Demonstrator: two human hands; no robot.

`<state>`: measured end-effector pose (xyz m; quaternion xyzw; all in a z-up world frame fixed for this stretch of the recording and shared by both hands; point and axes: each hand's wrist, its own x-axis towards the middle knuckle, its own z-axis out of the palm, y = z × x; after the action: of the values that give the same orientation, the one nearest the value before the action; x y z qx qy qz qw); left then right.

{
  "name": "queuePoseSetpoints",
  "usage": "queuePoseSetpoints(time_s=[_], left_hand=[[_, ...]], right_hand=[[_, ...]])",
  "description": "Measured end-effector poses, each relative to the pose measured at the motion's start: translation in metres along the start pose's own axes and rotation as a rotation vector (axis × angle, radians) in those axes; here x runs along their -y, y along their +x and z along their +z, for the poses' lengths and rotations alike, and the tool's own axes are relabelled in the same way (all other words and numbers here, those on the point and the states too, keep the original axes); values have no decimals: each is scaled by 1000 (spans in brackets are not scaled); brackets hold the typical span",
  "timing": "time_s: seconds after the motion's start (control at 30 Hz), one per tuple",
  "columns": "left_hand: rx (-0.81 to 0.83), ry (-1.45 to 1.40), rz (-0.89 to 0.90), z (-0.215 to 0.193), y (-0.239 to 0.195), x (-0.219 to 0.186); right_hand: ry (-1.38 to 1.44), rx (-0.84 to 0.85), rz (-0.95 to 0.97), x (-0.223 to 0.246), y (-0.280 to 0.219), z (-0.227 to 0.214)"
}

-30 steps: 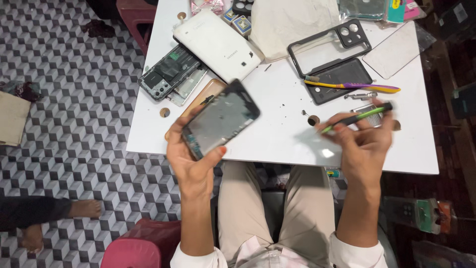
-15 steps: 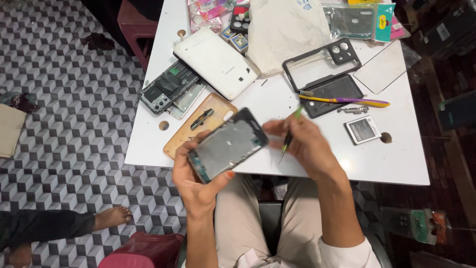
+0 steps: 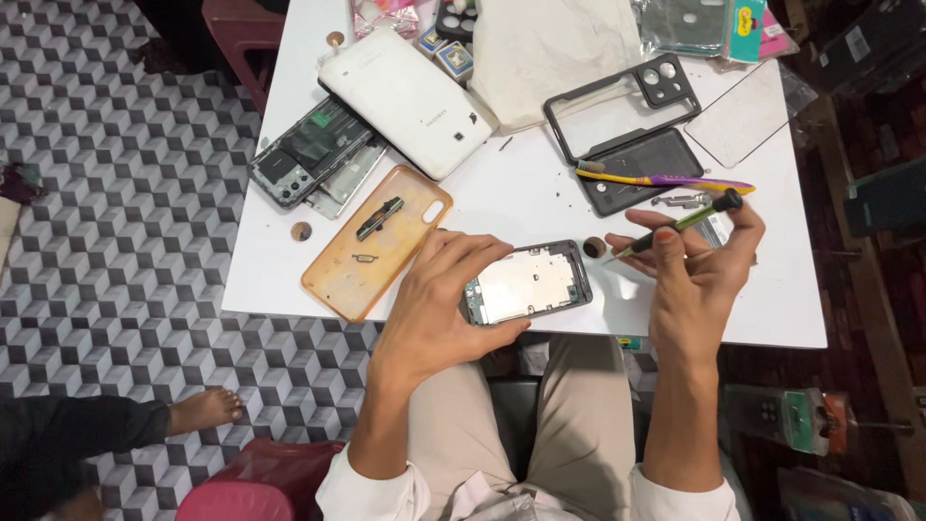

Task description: The person uses a screwdriver to remove screws from a disassembled smartphone and then separates the internal components from the frame.

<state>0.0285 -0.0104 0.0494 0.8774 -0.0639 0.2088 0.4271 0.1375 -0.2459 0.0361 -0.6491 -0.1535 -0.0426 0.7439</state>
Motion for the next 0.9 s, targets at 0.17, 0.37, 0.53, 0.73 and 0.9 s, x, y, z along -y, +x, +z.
queuePoseSetpoints(time_s=[0.17, 0.37, 0.53, 0.73, 0.9], left_hand=[[61, 49, -23, 0, 3, 1], [101, 23, -63, 1, 3, 9], [115, 11, -82, 1, 4, 11], [111, 0, -82, 2, 3, 14], [96, -25, -80, 4, 1, 17]], right_hand=[[-124, 60, -27, 6, 0, 4], [-214, 118, -142, 0, 1, 7], [-310, 110, -211, 3, -2, 12], [-300, 117, -201, 8, -1, 16], [-286, 131, -227, 4, -4, 14]])
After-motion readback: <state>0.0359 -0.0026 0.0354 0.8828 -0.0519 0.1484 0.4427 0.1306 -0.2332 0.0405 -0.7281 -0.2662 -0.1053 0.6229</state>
